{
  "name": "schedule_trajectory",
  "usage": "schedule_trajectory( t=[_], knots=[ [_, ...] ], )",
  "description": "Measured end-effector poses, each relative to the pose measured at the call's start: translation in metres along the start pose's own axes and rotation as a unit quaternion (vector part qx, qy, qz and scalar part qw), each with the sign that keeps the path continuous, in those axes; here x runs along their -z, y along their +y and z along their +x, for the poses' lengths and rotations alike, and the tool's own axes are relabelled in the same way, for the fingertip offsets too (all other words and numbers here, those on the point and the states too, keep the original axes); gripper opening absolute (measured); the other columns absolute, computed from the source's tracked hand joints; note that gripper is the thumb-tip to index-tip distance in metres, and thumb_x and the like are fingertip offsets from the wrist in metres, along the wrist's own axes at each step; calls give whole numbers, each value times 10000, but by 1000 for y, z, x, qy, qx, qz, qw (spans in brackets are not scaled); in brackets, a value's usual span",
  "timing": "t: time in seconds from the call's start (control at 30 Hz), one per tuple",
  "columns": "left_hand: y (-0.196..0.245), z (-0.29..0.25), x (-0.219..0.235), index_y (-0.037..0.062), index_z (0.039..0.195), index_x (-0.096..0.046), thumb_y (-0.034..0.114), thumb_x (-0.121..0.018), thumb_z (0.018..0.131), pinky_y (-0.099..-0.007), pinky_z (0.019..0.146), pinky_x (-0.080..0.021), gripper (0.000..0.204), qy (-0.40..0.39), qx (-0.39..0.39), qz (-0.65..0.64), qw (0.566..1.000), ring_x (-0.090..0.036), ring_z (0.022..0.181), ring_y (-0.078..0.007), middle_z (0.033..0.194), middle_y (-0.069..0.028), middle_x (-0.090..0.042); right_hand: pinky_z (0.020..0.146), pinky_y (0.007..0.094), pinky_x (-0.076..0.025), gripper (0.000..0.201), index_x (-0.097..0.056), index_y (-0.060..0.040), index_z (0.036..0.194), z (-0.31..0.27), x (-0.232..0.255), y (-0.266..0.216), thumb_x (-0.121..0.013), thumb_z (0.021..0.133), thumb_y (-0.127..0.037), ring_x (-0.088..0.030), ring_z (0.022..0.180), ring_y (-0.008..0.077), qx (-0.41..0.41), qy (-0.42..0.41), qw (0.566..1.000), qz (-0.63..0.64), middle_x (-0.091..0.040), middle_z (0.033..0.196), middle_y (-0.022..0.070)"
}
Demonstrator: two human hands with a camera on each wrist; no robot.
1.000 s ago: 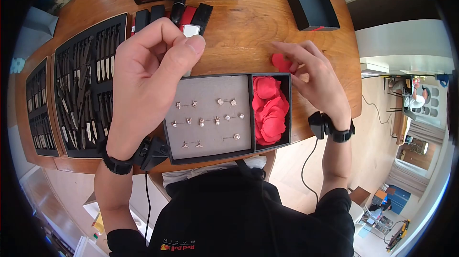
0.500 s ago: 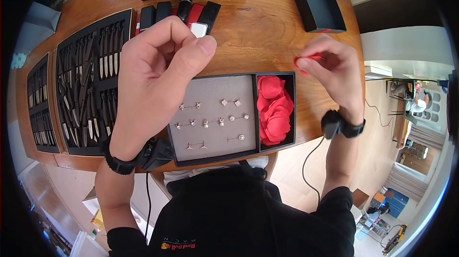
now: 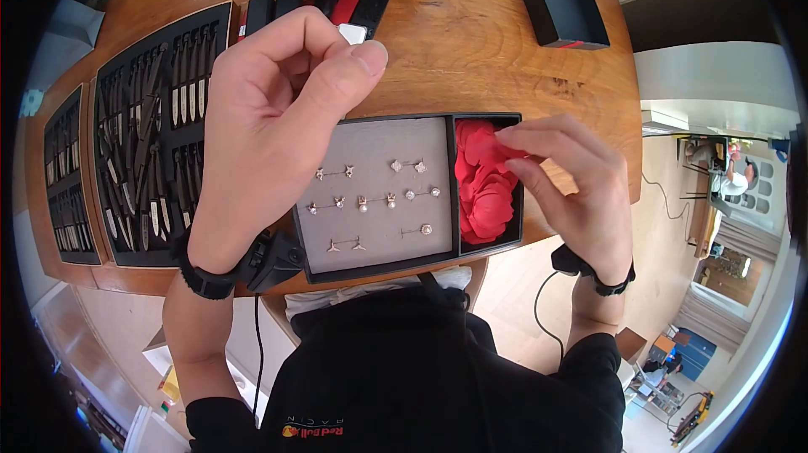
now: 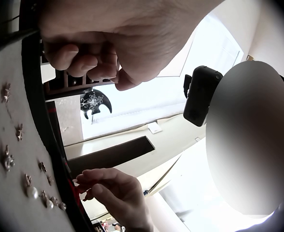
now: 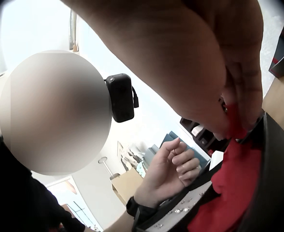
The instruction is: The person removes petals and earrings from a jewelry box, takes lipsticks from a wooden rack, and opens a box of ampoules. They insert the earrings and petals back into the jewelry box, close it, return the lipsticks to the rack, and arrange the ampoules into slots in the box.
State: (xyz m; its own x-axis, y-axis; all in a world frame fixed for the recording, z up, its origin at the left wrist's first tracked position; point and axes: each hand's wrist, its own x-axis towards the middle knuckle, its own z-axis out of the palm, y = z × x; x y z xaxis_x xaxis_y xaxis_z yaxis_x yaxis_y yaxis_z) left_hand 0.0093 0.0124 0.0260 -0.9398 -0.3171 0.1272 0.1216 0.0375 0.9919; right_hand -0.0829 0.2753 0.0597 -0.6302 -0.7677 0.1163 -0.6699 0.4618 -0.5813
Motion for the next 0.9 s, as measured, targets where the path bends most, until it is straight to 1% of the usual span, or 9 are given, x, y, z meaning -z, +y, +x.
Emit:
schedule_trajectory(
  t=[0.13,0.2,0.3,0.43,0.5,0.63,0.7,0.73,0.9],
  knots=[
    [-1,0,0,82,807,-548,171,-655,1038,-223,594,-258,269,2,-9,2,1000,-342,640,-13,706,76,-433,824,374,-574,242,-769,-43,1113,-1,-6,-8,-791,875,-6,-712,985,301,37,-29,999,-13,-739,1073,114],
    [-2,0,1,82,808,-550,169,-655,1038,-223,595,-258,267,1,-8,0,1000,-342,641,-13,707,76,-433,953,394,-529,304,-765,-48,1165,2,-10,-11,-798,863,-40,-679,1115,313,83,-62,988,-118,-764,1086,89],
    [-1,1,0,81,810,-555,167,-658,1037,-224,595,-259,264,2,-9,-2,1000,-343,643,-13,710,77,-433,987,414,-484,302,-758,-70,1172,-1,-18,-6,-800,874,-93,-652,1135,311,89,-80,972,-202,-763,1108,60],
    [-2,0,0,80,813,-563,166,-664,1034,-224,595,-260,258,1,-7,-3,1000,-342,643,-12,715,78,-429,974,401,-473,310,-759,-79,1174,-3,-21,-9,-804,868,-99,-647,1107,297,96,-78,961,-247,-753,1147,64],
    [-1,0,0,80,812,-563,164,-665,1034,-224,594,-260,258,0,-5,-4,1000,-342,644,-11,715,79,-430,935,398,-470,385,-731,-39,1192,-4,-19,-9,-749,808,-57,-631,1107,281,109,-73,969,-207,-703,1214,86],
    [0,-1,1,79,811,-563,163,-666,1032,-224,596,-262,257,-9,13,-15,1000,-345,646,-13,714,77,-431,896,398,-517,385,-737,-19,1156,-8,-19,-17,-738,772,-38,-652,1069,279,86,-32,985,-147,-693,1182,104],
    [-1,-1,0,78,811,-563,165,-666,1031,-223,598,-264,259,-7,-1,-11,1000,-346,646,-14,713,76,-432,884,394,-551,372,-742,-11,1109,-10,-23,-12,-729,737,-26,-668,1048,278,135,-49,980,-140,-685,1154,105],
    [-2,0,0,77,811,-562,168,-667,1031,-223,600,-266,260,-3,-15,-5,1000,-348,646,-15,712,75,-432,888,403,-578,319,-751,-14,1062,-11,-26,-12,-791,751,42,-686,1058,311,125,-63,979,-150,-697,1173,118],
    [-2,0,-1,76,806,-562,164,-660,1032,-223,602,-269,262,0,-11,-1,1000,-352,644,-16,711,72,-435,876,409,-584,305,-753,-11,1051,-8,-24,-15,-787,752,41,-685,1058,313,137,-90,970,-178,-693,1174,127]
  ],
)
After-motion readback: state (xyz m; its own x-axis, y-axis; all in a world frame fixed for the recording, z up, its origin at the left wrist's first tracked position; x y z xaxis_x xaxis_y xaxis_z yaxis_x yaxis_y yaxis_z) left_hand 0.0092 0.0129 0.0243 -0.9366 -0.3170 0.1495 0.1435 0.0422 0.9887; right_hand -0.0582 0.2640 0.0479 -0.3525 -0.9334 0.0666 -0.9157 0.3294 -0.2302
